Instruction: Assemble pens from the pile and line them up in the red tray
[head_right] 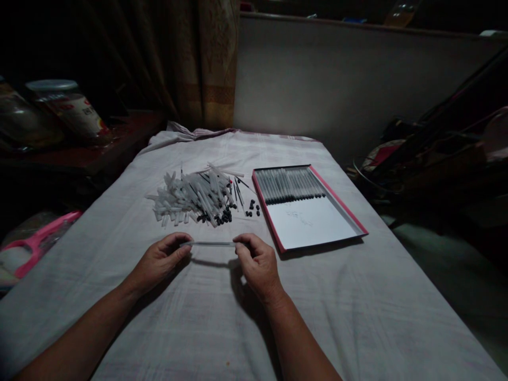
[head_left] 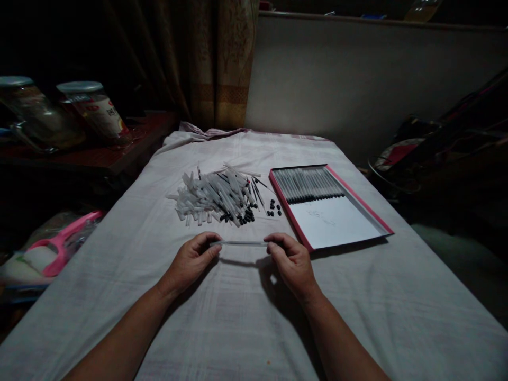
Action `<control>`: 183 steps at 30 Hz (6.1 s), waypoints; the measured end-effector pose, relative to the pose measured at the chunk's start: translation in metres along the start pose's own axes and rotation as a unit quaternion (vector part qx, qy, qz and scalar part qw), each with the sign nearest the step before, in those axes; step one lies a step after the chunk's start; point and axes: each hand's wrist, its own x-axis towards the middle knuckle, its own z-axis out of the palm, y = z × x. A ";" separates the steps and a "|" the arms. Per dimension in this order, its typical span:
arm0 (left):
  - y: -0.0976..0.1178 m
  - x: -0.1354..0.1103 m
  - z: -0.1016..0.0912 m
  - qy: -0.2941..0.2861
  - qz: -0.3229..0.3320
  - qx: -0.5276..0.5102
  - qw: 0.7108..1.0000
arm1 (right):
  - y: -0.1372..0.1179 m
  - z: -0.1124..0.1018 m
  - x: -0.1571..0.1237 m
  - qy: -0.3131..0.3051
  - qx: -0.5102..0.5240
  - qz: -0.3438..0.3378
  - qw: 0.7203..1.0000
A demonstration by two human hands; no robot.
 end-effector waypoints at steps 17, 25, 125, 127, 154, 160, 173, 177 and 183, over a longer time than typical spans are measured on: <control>0.005 0.000 -0.004 -0.099 0.030 0.108 0.989 | -0.003 -0.006 0.000 -0.238 -0.083 -0.030 0.967; 0.006 0.000 -0.001 -0.100 -0.014 0.081 0.992 | -0.002 -0.006 0.000 -0.246 -0.111 -0.030 0.963; -0.020 0.011 -0.005 0.081 0.195 0.336 0.918 | -0.026 0.018 0.138 -0.161 -0.538 -0.059 0.825; -0.020 0.011 -0.005 0.080 0.195 0.331 0.920 | -0.019 0.017 0.158 -0.131 -0.584 -0.025 0.801; -0.026 0.017 -0.010 0.138 0.254 0.314 0.904 | -0.028 0.022 0.039 -0.010 0.143 -0.025 0.989; -0.027 0.016 -0.010 0.129 0.270 0.336 0.893 | -0.032 0.027 0.026 0.019 0.206 -0.012 0.978; -0.020 0.012 -0.007 0.088 0.301 0.355 0.880 | -0.029 0.033 0.026 -0.037 0.181 0.043 0.982; -0.016 0.010 -0.007 0.077 0.313 0.350 0.879 | -0.021 0.039 0.024 -0.123 0.118 0.051 0.984; -0.022 0.012 -0.007 0.111 0.297 0.338 0.886 | -0.007 0.020 0.057 -0.103 -0.261 -0.088 0.956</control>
